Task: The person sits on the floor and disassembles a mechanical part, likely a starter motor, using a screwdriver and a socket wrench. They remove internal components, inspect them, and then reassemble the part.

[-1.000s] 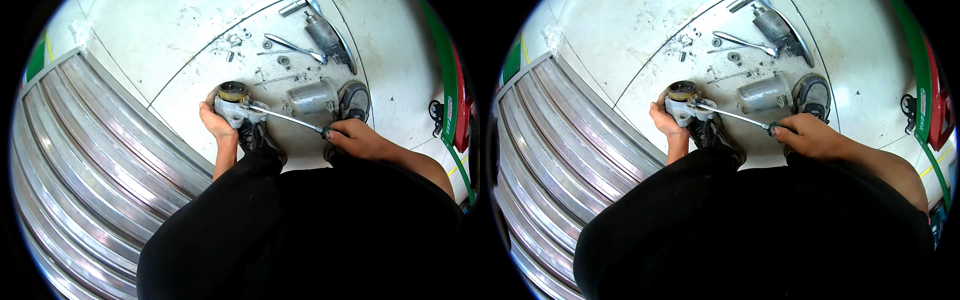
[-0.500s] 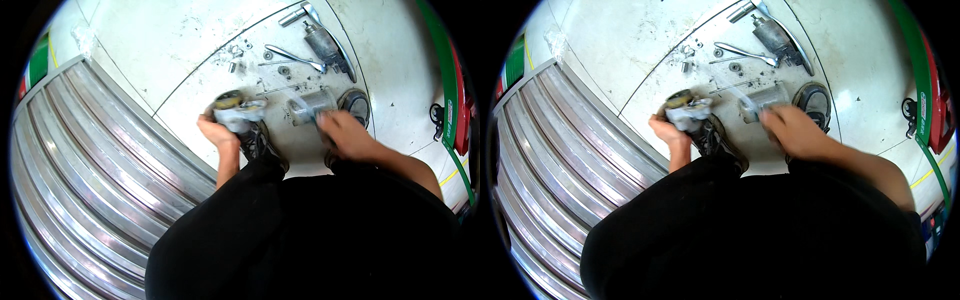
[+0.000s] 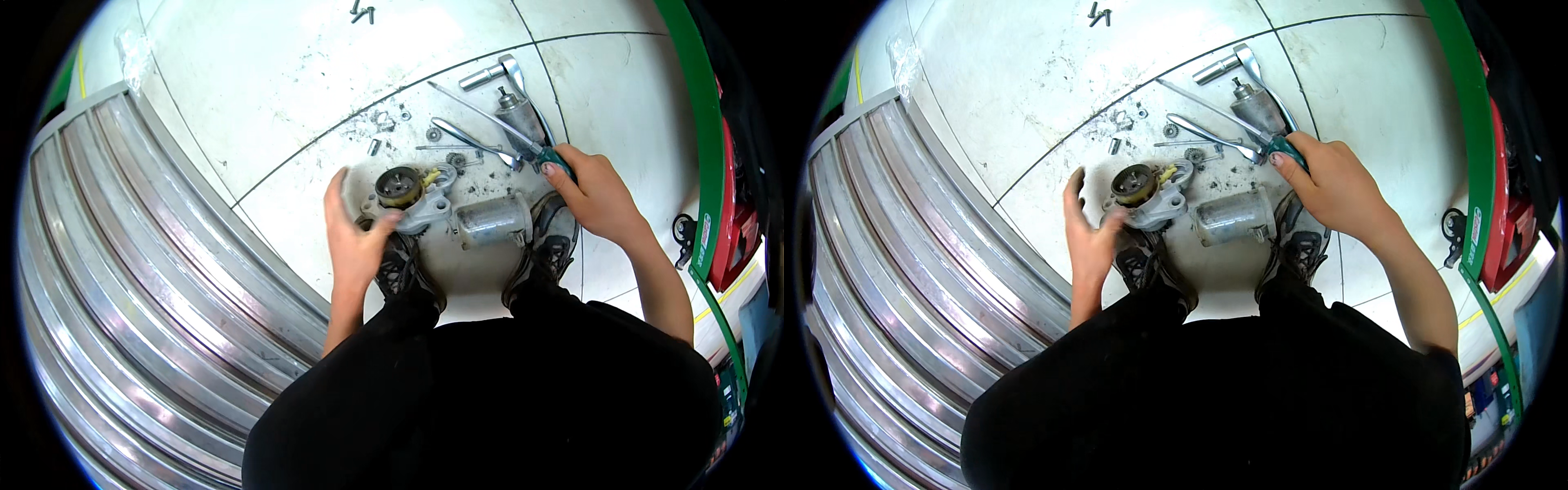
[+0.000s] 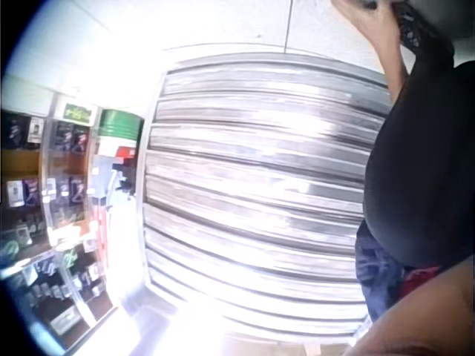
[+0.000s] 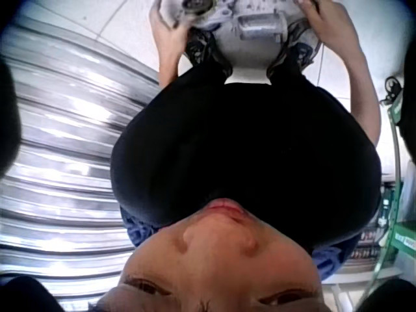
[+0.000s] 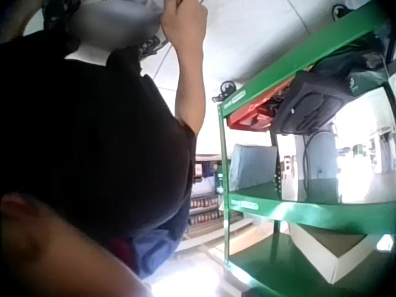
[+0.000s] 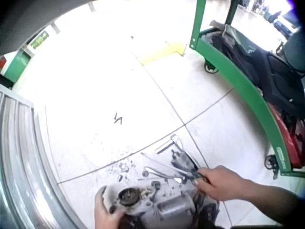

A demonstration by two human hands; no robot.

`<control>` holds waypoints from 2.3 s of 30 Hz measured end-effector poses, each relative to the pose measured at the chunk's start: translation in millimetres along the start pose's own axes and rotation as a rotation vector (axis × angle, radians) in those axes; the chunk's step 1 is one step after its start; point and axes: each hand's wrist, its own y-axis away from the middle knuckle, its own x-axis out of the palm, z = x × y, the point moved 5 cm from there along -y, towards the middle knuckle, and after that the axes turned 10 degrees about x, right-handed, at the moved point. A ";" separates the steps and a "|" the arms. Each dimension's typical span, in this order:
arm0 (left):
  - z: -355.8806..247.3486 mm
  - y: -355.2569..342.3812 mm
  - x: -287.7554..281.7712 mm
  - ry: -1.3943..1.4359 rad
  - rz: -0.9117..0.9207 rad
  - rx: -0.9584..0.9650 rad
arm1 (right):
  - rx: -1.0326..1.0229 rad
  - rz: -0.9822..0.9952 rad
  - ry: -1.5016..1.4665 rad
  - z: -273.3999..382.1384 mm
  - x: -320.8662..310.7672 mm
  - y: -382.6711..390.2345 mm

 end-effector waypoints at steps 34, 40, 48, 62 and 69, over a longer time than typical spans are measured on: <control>31.3 16.8 28.2 0.618 0.273 -0.039 | -0.550 -0.293 0.062 52.1 43.5 -21.6; 31.7 19.3 25.5 0.590 0.284 -0.036 | -0.648 0.007 0.219 91.1 104.3 -19.4; 31.9 23.0 21.9 0.709 0.264 -0.066 | -0.603 -0.038 0.322 100.7 104.6 -7.6; 50.5 7.4 16.8 0.811 0.335 -0.224 | -0.461 0.078 0.203 109.6 106.4 -15.1; 53.0 8.2 18.9 0.832 0.328 -0.221 | -0.470 0.069 0.142 108.2 105.4 -16.5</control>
